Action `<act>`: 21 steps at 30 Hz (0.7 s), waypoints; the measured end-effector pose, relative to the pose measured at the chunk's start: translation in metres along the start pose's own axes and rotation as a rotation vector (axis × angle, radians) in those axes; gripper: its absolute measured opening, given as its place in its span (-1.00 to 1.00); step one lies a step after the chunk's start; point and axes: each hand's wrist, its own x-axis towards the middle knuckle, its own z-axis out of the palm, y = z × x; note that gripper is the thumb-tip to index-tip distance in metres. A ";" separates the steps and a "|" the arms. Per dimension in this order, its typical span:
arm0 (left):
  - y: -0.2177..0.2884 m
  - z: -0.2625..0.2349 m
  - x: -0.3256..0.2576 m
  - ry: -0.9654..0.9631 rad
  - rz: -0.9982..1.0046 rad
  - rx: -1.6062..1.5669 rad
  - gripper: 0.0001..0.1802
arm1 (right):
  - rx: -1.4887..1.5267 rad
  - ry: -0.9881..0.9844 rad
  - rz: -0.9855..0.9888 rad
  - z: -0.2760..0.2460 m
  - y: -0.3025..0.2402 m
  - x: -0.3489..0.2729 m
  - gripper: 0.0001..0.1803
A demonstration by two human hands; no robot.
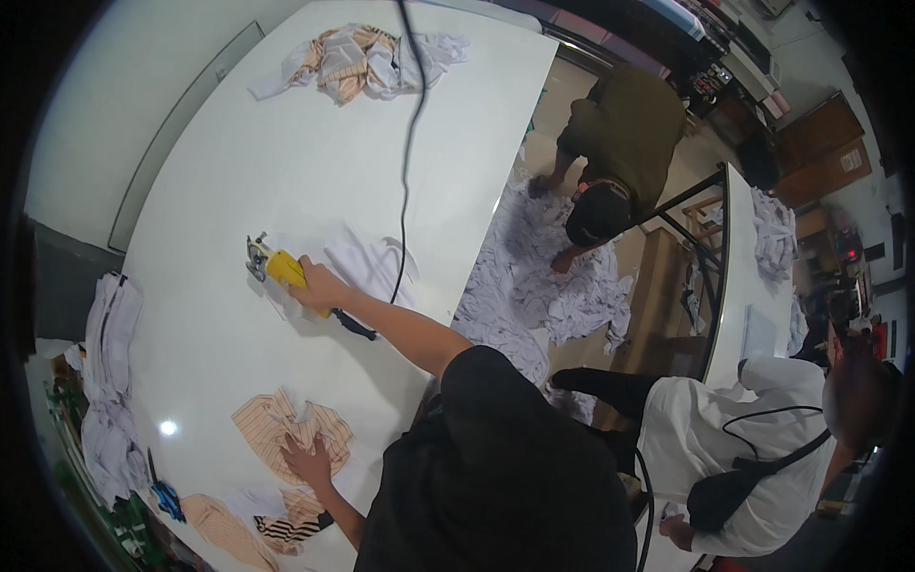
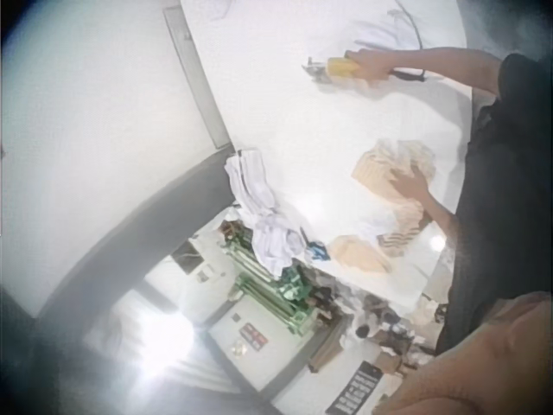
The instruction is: The person uses a yellow electric fabric cutter to cut a striped pattern from a large sheet of white fabric on a table. After cutting, the person gathers the cut pieces and the remaining fabric scraps.
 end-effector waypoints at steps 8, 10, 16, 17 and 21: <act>-0.008 -0.015 0.005 0.050 0.067 -0.172 -0.35 | -0.054 0.005 0.049 0.006 -0.007 -0.003 -0.25; -0.033 0.007 0.010 0.161 0.172 -0.257 -0.39 | -0.180 0.040 0.087 -0.004 -0.006 -0.004 -0.20; 0.055 -0.086 -0.036 -0.002 -0.007 -0.825 -0.47 | -0.273 -0.003 0.001 -0.031 -0.018 -0.006 -0.03; 0.062 -0.103 -0.046 -0.005 -0.035 -0.929 -0.49 | -0.238 0.015 -0.039 -0.029 -0.008 0.000 -0.16; 0.073 -0.156 -0.090 -0.048 -0.009 -1.411 -0.56 | -0.167 0.041 -0.110 -0.050 0.023 0.007 -0.31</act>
